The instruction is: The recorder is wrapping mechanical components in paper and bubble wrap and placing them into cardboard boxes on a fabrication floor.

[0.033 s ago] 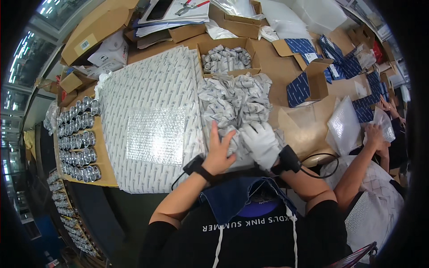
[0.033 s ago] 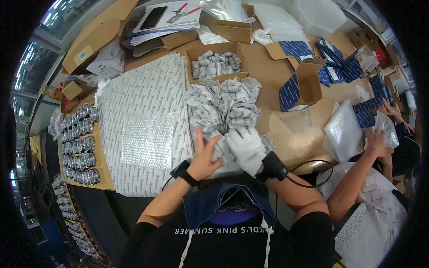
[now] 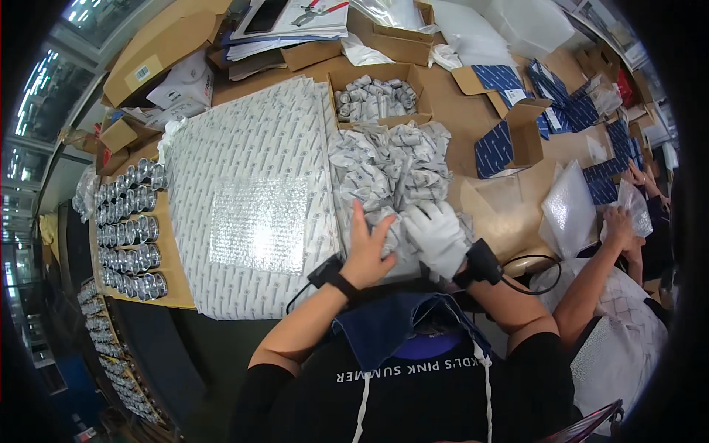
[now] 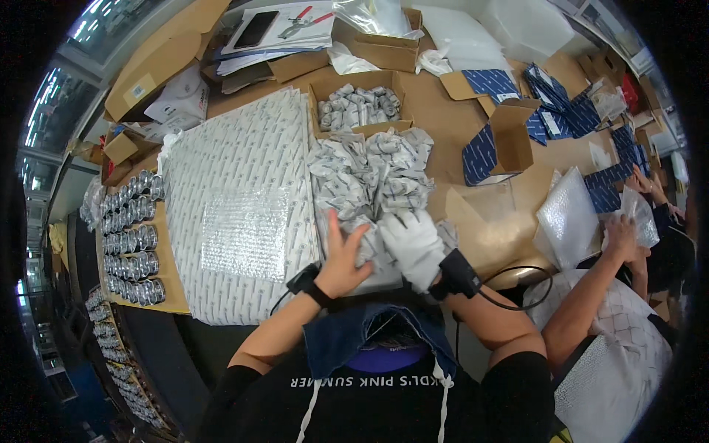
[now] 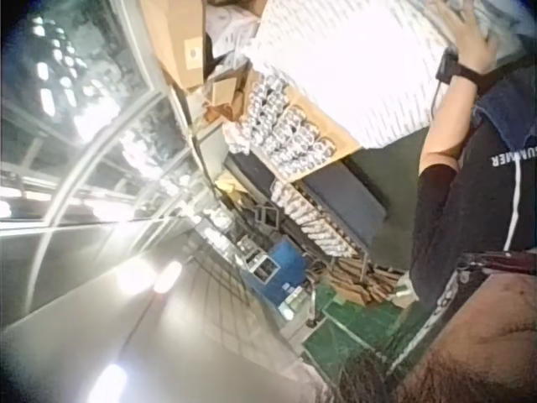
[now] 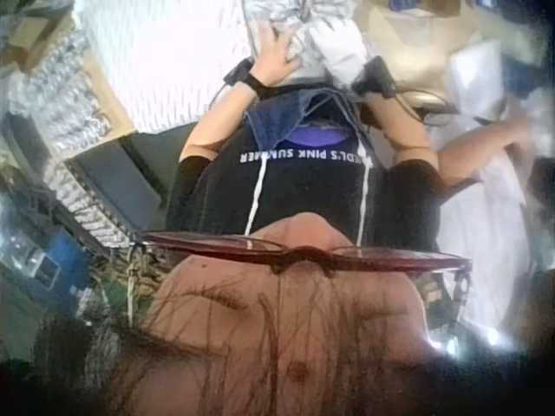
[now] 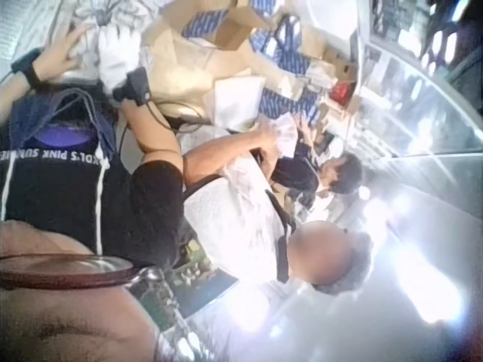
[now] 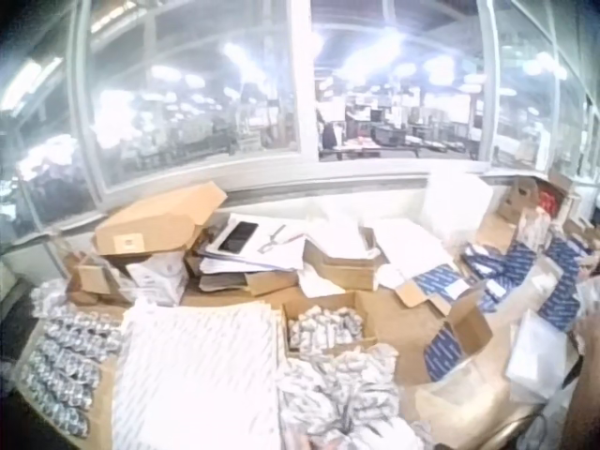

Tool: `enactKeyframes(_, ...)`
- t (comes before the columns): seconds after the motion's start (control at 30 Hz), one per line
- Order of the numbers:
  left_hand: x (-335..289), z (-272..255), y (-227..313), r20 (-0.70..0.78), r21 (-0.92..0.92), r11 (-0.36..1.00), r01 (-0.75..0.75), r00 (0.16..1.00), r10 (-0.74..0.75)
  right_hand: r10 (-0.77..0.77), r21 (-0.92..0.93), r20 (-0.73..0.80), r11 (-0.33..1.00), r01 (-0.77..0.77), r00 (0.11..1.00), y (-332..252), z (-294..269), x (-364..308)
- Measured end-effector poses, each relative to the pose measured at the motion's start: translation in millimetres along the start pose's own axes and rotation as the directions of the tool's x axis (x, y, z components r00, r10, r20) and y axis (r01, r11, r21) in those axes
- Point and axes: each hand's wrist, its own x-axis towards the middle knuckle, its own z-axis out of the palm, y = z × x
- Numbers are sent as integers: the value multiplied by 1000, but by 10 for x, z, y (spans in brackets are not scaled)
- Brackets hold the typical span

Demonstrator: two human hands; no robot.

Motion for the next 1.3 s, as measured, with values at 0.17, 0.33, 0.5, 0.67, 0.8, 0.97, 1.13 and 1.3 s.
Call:
enactKeyframes(0.17, 58, 279, 156, -133, 38, 999, 13, 991, -8, -15, -127, -53, 992, 8, 998, 129, -34, -147)
enactKeyframes(0.33, 16, 38, 195, -55, -34, 999, 19, 998, -21, 46, 173, 82, 983, -59, 996, 151, -767, 232)
enactKeyframes(0.5, -23, -67, 104, 1, 100, 995, -30, 1000, 30, 649, 414, 23, 686, -598, 760, 754, -855, 1165)
enactKeyframes(0.67, -79, -116, 200, -96, -85, 996, 0, 995, -8, 634, -54, 286, 760, -648, 719, 1729, 199, 1928)
enactKeyframes(0.8, -84, -419, -16, -216, -69, 992, 108, 969, -121, 703, -214, 128, 708, -673, 700, 1669, 766, 2275)
enactKeyframes(0.97, 44, -579, -154, -329, -80, 990, 116, 934, -136, 619, -322, 233, 777, -542, 750, 1621, 732, 2385)
enactKeyframes(1.13, -4, -704, -290, -395, 52, 987, 155, 910, -122, 575, 101, -129, 818, -566, 808, 1104, 0, 2069)
enactKeyframes(1.3, 85, -682, -403, -419, 71, 989, 129, 904, -87, -21, 333, -295, 935, 123, 955, 400, -117, 1881)
